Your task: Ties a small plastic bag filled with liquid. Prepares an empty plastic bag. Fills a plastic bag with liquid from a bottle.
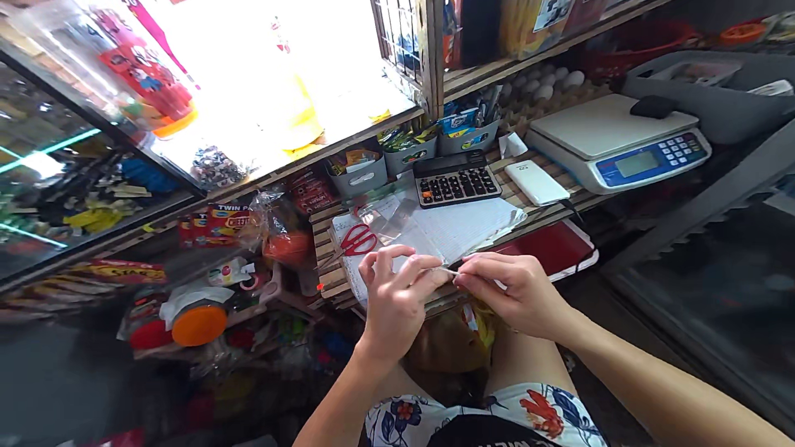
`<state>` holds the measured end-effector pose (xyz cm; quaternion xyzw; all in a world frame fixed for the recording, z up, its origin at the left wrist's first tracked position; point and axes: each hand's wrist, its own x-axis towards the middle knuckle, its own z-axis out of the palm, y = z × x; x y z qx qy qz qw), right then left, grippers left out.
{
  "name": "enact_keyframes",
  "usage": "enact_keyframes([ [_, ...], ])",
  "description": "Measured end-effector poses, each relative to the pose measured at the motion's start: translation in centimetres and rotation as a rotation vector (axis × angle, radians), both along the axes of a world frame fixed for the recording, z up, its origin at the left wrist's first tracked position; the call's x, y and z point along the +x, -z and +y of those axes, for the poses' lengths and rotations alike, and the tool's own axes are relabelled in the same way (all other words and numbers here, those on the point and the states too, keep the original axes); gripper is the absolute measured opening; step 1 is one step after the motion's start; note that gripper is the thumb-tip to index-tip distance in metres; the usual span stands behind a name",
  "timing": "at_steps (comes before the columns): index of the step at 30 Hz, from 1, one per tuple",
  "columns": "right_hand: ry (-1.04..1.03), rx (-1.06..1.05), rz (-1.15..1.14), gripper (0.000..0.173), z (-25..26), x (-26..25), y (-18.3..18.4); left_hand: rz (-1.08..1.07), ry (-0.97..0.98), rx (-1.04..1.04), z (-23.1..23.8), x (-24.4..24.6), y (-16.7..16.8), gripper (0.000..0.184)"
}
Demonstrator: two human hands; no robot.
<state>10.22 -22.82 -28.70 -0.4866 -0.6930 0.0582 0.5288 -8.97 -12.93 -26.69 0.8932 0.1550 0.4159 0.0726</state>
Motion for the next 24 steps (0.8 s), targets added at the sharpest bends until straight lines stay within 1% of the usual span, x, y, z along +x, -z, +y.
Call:
enact_keyframes([
  [1, 0.037, 0.022, -0.007, 0.024, 0.0, -0.4, 0.2, -0.015, -0.044, 0.004, -0.4, 0.3, 0.2, 0.029],
  [2, 0.06, 0.047, 0.0, 0.023, 0.1, -0.9, 0.3, -0.052, -0.023, -0.098, -0.8, 0.7, 0.2, 0.031],
  [3, 0.065, 0.078, 0.016, 0.022, 0.3, -1.3, 0.4, -0.117, 0.05, -0.276, -1.2, 1.1, 0.1, 0.03],
  [4, 0.05, 0.11, 0.034, 0.021, 0.5, -1.6, 0.5, -0.205, 0.159, -0.509, -1.5, 1.4, 0.0, 0.028],
  [6, -0.019, 0.148, 0.071, 0.02, 0.7, -2.2, 0.7, -0.484, 0.357, -0.984, -2.2, 2.1, -0.2, 0.019],
  [7, -0.06, 0.144, 0.1, 0.02, 0.7, -2.4, 0.7, -0.581, 0.428, -1.124, -2.4, 2.3, -0.1, 0.015],
  [8, -0.104, 0.12, 0.143, 0.021, 0.6, -2.2, 0.7, -0.601, 0.514, -1.167, -2.2, 2.2, 0.1, 0.012],
  [9, -0.141, 0.083, 0.193, 0.022, 0.5, -1.8, 0.6, -0.545, 0.597, -1.107, -1.7, 1.8, 0.5, 0.011],
  [10, -0.159, 0.048, 0.228, 0.023, 0.2, -1.2, 0.4, -0.435, 0.624, -0.954, -1.0, 1.3, 0.7, 0.011],
  [11, -0.153, 0.026, 0.234, 0.023, 0.0, -0.6, 0.3, -0.312, 0.583, -0.751, -0.3, 0.7, 0.7, 0.013],
  [12, -0.131, 0.014, 0.218, 0.024, -0.3, 0.0, 0.2, -0.217, 0.494, -0.544, 0.2, 0.1, 0.6, 0.016],
  [14, -0.057, 0.015, 0.146, 0.024, -0.6, 0.3, 0.3, -0.125, 0.228, -0.165, 0.5, -0.1, 0.7, 0.023],
  [15, -0.019, 0.025, 0.111, 0.024, -0.7, 0.1, 0.5, -0.099, 0.121, -0.052, 0.3, 0.2, 0.8, 0.025],
  [16, 0.013, 0.045, 0.091, 0.024, -0.7, -0.3, 0.7, -0.079, 0.066, -0.035, 0.0, 0.5, 0.7, 0.028],
  [17, 0.034, 0.07, 0.085, 0.023, -0.6, -0.8, 0.9, -0.084, 0.074, -0.125, -0.5, 0.9, 0.5, 0.031],
  [18, 0.044, 0.098, 0.09, 0.022, -0.4, -1.3, 1.1, -0.132, 0.142, -0.308, -1.0, 1.4, 0.3, 0.031],
  [20, 0.037, 0.153, 0.102, 0.02, 0.0, -2.2, 1.4, -0.345, 0.338, -0.801, -2.0, 2.4, -0.2, 0.026],
  [21, 0.027, 0.179, 0.109, 0.02, 0.2, -2.6, 1.5, -0.453, 0.374, -1.0, -2.5, 2.9, -0.5, 0.019],
  [22, 0.012, 0.191, 0.121, 0.019, 0.3, -2.8, 1.6, -0.507, 0.389, -1.11, -2.8, 3.1, -0.9, 0.013],
  [23, -0.01, 0.182, 0.142, 0.019, 0.2, -2.8, 1.6, -0.508, 0.423, -1.144, -2.6, 3.0, -1.1, 0.01],
  [24, -0.044, 0.154, 0.174, 0.019, 0.1, -2.5, 1.4, -0.469, 0.473, -1.112, -2.2, 2.7, -1.3, 0.009],
])
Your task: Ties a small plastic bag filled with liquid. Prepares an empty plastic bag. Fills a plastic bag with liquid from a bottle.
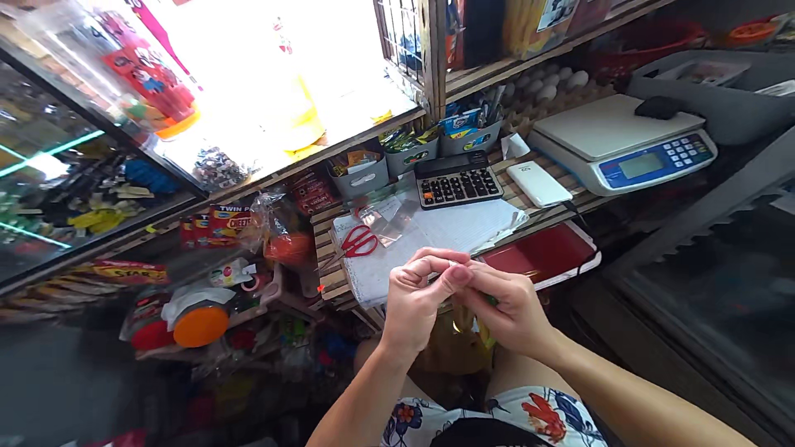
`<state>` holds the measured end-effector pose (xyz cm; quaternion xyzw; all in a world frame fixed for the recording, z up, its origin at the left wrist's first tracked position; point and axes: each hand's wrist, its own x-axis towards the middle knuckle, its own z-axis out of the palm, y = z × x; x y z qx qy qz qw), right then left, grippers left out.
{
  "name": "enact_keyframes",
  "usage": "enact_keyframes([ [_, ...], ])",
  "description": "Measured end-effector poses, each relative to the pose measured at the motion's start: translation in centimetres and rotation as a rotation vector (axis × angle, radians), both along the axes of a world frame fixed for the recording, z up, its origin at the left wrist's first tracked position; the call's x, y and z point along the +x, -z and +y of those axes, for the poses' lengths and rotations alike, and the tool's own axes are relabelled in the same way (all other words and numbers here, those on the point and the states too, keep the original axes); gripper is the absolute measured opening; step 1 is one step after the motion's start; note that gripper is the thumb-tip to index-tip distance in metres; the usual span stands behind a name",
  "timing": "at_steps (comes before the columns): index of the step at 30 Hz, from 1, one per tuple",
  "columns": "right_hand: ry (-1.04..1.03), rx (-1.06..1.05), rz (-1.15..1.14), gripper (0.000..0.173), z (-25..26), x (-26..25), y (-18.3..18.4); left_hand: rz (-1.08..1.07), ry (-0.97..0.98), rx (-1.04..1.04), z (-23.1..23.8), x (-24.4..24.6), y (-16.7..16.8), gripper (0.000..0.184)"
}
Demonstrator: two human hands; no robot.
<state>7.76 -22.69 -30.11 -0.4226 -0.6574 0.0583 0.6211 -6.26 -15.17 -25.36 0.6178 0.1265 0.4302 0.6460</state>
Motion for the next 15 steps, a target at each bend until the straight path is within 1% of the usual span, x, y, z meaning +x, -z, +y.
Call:
enact_keyframes([
  [1, -0.051, -0.037, 0.034, 0.019, -0.2, 0.5, -0.3, 0.021, 0.039, 0.114, 0.6, -0.4, -0.3, 0.009],
  [3, -0.14, -0.118, 0.071, 0.02, -0.6, 1.6, -1.2, 0.09, 0.081, 0.406, 1.9, -1.4, -1.3, 0.01],
  [5, -0.183, -0.181, 0.069, 0.021, -0.9, 2.4, -2.1, 0.154, 0.098, 0.635, 2.5, -1.9, -3.0, 0.007],
  [7, -0.185, -0.211, 0.033, 0.021, -1.1, 3.1, -2.8, 0.303, 0.04, 0.933, 2.4, -2.4, -4.9, 0.006],
  [10, -0.153, -0.211, -0.065, 0.021, -1.2, 3.6, -3.8, 0.445, -0.084, 1.46, 2.1, -2.6, -6.9, 0.02],
  [11, -0.147, -0.21, -0.091, 0.021, -1.2, 3.8, -4.1, 0.474, -0.119, 1.593, 1.9, -2.6, -7.3, 0.021],
  [12, -0.14, -0.209, -0.124, 0.022, -1.1, 4.0, -4.4, 0.507, -0.143, 1.683, 1.8, -2.6, -7.7, 0.02],
  [13, -0.132, -0.203, -0.163, 0.022, -1.1, 4.2, -4.6, 0.541, -0.147, 1.718, 1.7, -2.6, -8.0, 0.019],
  [14, -0.125, -0.19, -0.207, 0.022, -1.0, 4.4, -4.7, 0.573, -0.111, 1.684, 1.8, -2.6, -8.2, 0.019],
  [15, -0.12, -0.167, -0.256, 0.023, -1.0, 4.6, -4.8, 0.595, -0.029, 1.571, 2.0, -2.7, -8.3, 0.022],
])
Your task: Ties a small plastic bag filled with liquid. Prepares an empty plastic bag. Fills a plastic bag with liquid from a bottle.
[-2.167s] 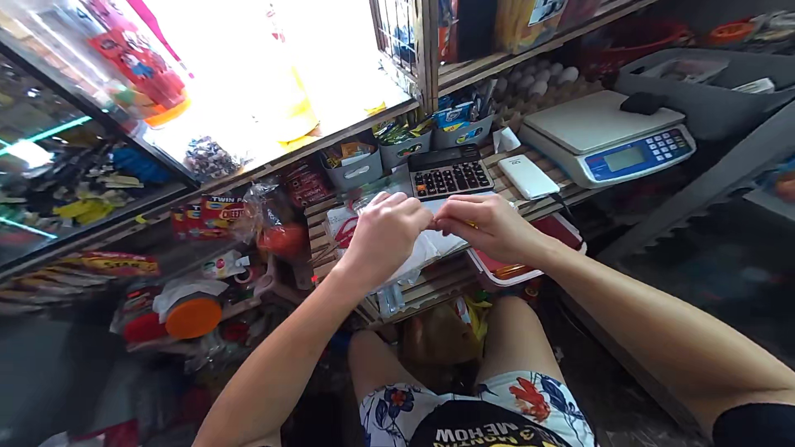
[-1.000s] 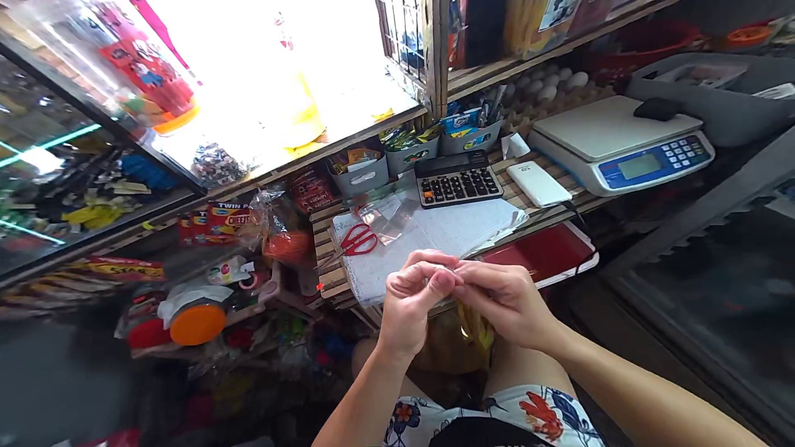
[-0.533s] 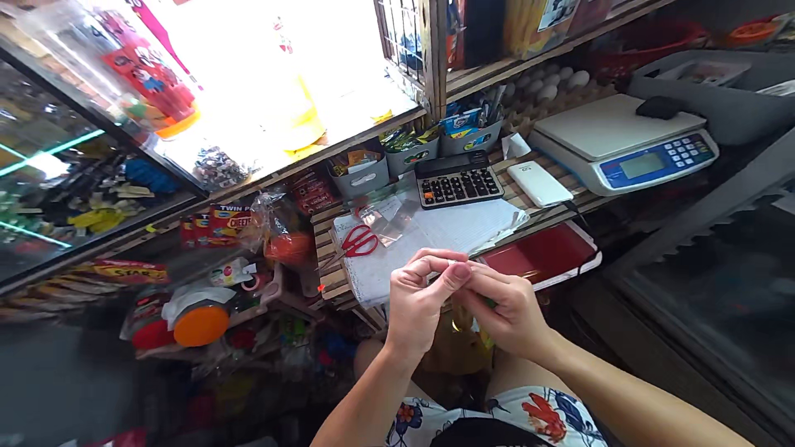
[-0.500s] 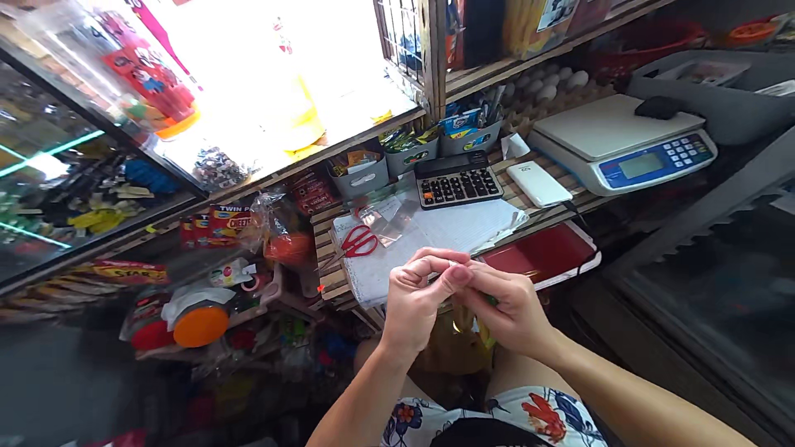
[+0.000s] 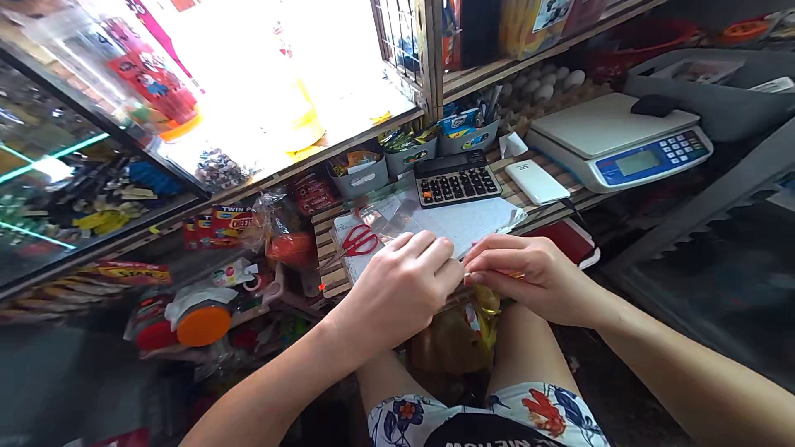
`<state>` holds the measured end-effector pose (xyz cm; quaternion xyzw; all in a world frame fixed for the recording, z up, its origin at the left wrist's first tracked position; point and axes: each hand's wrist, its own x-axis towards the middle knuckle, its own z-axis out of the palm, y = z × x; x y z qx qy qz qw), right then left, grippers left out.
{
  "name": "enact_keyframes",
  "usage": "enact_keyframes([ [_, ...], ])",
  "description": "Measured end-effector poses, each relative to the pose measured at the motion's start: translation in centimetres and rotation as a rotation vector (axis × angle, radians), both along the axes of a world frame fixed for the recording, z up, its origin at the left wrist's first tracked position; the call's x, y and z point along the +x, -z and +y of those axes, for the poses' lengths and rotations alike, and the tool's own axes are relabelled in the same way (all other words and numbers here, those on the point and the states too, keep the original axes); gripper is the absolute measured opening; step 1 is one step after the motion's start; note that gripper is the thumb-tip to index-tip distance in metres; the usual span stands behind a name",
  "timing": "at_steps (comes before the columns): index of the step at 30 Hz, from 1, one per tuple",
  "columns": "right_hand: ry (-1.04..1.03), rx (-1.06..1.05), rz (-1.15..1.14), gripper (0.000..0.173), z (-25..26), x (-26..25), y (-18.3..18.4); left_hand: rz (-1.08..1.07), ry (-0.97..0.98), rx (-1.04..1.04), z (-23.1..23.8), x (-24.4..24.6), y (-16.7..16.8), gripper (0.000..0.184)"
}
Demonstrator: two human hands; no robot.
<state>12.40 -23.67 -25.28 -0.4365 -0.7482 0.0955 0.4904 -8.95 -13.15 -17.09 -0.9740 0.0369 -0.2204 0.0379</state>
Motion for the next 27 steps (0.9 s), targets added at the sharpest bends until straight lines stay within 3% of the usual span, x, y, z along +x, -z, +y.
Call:
enact_keyframes([
  [3, -0.076, 0.125, -0.075, 0.022, 0.1, 0.3, -0.2, 0.116, 0.112, -0.721, 0.4, -0.3, 0.2, 0.028],
  [5, -0.107, 0.185, -0.006, 0.018, 0.1, 0.3, -0.4, 0.054, 0.167, -1.139, 0.0, -0.2, 0.7, 0.022],
  [10, -0.204, 0.041, 0.44, 0.005, 0.6, -0.3, -2.2, -0.189, 0.319, -1.837, -0.9, 0.4, 1.6, 0.011],
  [13, -0.159, -0.011, 0.45, 0.009, 1.2, -0.5, -3.4, -0.31, 0.353, -2.045, -0.6, 1.1, 2.1, 0.011],
  [17, 0.058, 0.222, 0.019, 0.008, 2.7, -0.2, -5.3, -0.489, 0.373, -2.204, -0.3, 1.4, 3.1, 0.016],
  [21, 0.205, 0.317, -0.346, 0.02, 6.2, 0.5, -6.8, -0.694, 0.568, -2.342, -0.4, 2.5, 5.6, 0.019],
  [24, 0.15, 0.351, -0.312, 0.019, 9.1, -0.5, -8.5, -0.793, 0.882, -2.372, -0.5, 5.1, 7.5, 0.014],
  [27, -0.075, 0.281, -0.034, 0.012, 9.7, -2.6, -10.6, -0.79, 1.094, -2.199, 0.1, 7.2, 6.6, 0.008],
])
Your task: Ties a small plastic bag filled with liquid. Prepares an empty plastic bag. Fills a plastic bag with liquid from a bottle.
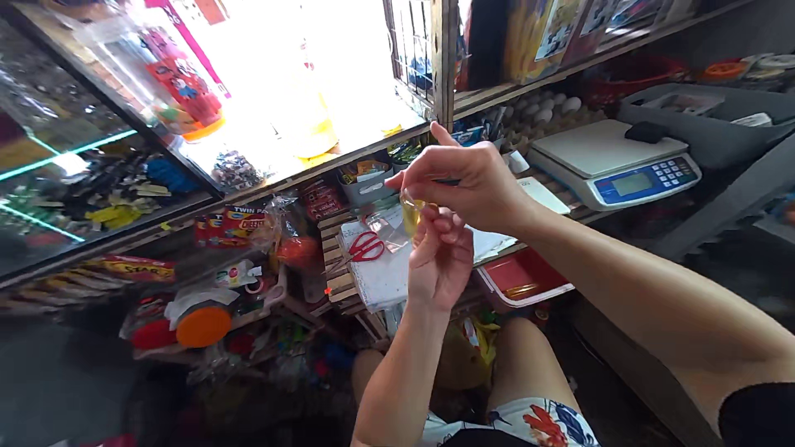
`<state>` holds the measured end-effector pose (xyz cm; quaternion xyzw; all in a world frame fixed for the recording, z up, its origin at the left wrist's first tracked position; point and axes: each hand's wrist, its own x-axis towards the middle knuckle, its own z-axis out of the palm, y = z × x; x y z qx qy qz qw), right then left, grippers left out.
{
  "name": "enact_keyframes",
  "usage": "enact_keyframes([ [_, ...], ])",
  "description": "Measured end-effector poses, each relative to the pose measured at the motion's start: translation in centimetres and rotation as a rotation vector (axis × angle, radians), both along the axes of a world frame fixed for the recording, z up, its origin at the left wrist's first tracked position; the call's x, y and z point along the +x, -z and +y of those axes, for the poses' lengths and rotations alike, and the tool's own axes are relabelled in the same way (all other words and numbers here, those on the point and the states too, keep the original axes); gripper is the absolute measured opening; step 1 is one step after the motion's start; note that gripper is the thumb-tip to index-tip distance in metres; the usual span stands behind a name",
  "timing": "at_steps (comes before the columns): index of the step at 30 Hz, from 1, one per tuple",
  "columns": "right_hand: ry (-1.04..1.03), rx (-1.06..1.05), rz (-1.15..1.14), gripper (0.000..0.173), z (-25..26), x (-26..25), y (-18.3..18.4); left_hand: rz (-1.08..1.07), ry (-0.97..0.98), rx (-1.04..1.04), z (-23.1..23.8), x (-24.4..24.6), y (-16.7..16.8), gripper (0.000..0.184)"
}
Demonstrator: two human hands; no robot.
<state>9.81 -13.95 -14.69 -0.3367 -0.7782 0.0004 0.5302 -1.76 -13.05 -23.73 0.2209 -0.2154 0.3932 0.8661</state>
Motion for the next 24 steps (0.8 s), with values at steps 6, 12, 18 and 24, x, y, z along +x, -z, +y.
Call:
enact_keyframes([
  [6, -0.405, -0.284, 0.38, 0.014, -1.2, 1.4, -0.9, 0.334, -0.678, 0.85, 6.2, -2.2, -4.2, 0.012],
  [12, -0.3, -0.462, 0.675, 0.016, -2.1, 2.9, 2.2, 0.563, -1.094, 1.336, 7.1, -3.2, -7.3, 0.009],
  [18, 0.225, -0.241, 0.573, 0.008, -0.7, 4.4, 7.4, 0.848, -1.525, 1.554, 6.3, 0.5, -4.7, 0.006],
  [24, 0.318, -0.151, 0.539, 0.011, 2.1, 5.9, 11.6, 1.241, -1.043, 1.26, 8.5, 2.7, -3.0, 0.013],
])
